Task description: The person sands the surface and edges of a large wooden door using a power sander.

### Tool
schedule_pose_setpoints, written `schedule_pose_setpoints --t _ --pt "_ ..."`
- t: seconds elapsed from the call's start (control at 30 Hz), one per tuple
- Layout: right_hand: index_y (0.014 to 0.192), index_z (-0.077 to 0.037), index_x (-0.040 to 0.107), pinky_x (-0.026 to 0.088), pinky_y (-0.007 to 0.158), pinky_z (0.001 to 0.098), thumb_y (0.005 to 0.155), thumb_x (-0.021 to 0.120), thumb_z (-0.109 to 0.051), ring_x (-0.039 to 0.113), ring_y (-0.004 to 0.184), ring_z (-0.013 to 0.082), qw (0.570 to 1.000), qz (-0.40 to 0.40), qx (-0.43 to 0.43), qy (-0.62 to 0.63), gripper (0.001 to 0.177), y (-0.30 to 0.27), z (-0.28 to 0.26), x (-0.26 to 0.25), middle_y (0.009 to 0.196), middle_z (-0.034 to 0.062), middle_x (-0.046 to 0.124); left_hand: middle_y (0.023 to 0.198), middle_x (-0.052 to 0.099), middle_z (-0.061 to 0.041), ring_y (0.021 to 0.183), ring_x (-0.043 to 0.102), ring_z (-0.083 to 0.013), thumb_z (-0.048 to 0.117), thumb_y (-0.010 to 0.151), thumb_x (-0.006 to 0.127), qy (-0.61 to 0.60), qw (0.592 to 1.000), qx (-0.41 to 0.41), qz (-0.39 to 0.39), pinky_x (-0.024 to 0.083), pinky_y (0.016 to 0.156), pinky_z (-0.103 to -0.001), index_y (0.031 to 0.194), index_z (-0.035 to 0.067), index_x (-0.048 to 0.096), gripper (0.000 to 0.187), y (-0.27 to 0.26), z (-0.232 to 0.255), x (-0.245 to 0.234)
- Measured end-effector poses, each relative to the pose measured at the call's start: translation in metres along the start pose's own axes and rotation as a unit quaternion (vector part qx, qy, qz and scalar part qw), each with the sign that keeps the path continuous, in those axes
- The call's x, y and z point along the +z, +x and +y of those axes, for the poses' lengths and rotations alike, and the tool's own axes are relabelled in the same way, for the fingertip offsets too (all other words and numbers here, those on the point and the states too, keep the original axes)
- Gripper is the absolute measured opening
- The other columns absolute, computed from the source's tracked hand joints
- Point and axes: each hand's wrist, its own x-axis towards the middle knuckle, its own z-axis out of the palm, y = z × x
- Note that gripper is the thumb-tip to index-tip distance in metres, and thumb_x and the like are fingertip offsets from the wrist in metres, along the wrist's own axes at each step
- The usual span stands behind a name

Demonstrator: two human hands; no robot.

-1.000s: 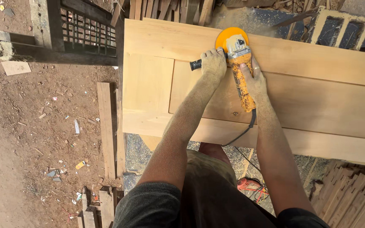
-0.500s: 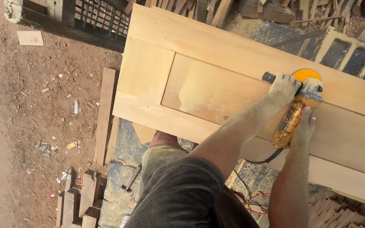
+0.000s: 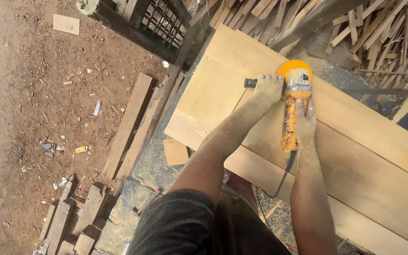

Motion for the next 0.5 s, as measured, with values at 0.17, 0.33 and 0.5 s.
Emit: schedule_pose_setpoints --t 0.17,0.33,0.5 --pt "0.158 -0.005 0.037 0.05 0.103 0.0325 0.107 0.057 -0.042 0.061 0.123 0.0202 0.998 -0.046 -0.009 -0.03 0.066 0.041 -0.043 0.101 0.142 0.0145 0.06 0.117 0.065 -0.011 0.111 0.063 -0.0277 0.023 0.097 0.048 -0.015 0.998 -0.059 -0.022 0.045 0.093 -0.046 0.127 0.009 0.056 0.034 0.005 -0.125 -0.025" --pt "0.159 -0.009 0.04 0.046 0.106 0.0356 0.103 0.058 -0.052 0.059 0.127 0.0239 0.988 -0.087 0.005 -0.124 0.072 0.076 -0.079 0.171 0.144 0.0159 0.059 0.122 0.064 -0.01 0.116 0.062 -0.0285 0.021 0.1 0.047 -0.038 0.993 -0.11 -0.03 0.044 0.098 -0.048 0.129 0.01 0.055 0.033 0.005 -0.215 -0.051" --pt "0.158 -0.013 0.038 0.05 0.104 0.0369 0.096 0.056 -0.06 0.062 0.125 0.0259 0.982 -0.128 0.036 -0.132 0.08 0.093 -0.117 0.213 0.14 0.0152 0.061 0.128 0.06 -0.012 0.121 0.059 -0.0288 0.019 0.101 0.044 -0.03 0.987 -0.14 -0.07 0.043 0.1 -0.05 0.132 0.008 0.052 0.034 0.002 -0.266 -0.075"
